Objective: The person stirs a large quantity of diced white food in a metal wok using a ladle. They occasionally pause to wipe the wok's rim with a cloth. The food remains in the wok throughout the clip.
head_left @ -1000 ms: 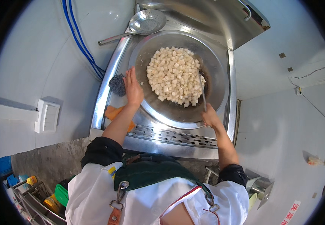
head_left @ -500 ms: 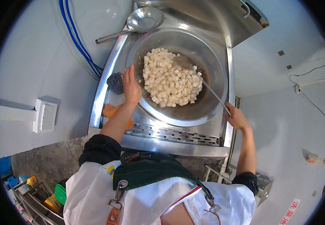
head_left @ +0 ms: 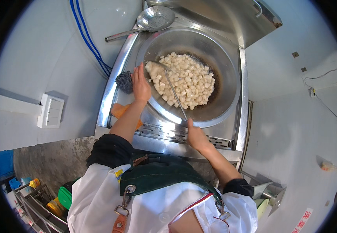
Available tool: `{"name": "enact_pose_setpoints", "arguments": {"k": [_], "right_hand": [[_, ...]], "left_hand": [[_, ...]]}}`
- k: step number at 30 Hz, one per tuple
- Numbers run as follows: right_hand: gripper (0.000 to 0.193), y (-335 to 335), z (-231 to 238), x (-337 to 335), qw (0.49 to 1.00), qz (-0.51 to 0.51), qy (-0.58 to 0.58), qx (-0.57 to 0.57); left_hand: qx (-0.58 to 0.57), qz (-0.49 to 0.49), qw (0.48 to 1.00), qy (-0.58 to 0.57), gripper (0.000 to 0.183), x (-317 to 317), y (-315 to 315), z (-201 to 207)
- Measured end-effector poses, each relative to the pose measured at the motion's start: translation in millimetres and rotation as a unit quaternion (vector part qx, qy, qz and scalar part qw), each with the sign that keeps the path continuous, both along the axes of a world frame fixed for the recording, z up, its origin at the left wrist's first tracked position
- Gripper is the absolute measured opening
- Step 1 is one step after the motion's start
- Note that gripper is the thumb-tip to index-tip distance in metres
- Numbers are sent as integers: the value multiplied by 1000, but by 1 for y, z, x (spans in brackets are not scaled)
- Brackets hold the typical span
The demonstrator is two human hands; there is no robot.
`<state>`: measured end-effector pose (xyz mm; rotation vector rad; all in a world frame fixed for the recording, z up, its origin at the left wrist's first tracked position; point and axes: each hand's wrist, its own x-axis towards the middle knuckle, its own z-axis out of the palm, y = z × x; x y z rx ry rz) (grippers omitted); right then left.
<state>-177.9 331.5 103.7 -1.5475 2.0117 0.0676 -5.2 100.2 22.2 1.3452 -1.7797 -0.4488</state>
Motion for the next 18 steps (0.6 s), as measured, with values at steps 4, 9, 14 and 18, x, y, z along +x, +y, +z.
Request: {"name": "enact_pose_setpoints", "arguments": {"k": [4, 9, 14, 18], "right_hand": [[44, 66, 53, -49, 963, 119, 235, 49], [37, 89, 201, -98, 931, 109, 344, -48], [37, 104, 293, -68, 950, 49, 301, 67], [28, 82, 200, -63, 931, 50, 307, 189]], "left_hand": [[-7, -8, 1000, 3, 61, 1, 0, -2], [8, -13, 1000, 6, 57, 1, 0, -4], [10, -13, 1000, 13, 57, 0, -3, -5], [8, -15, 1000, 22, 57, 1, -4, -5]]}}
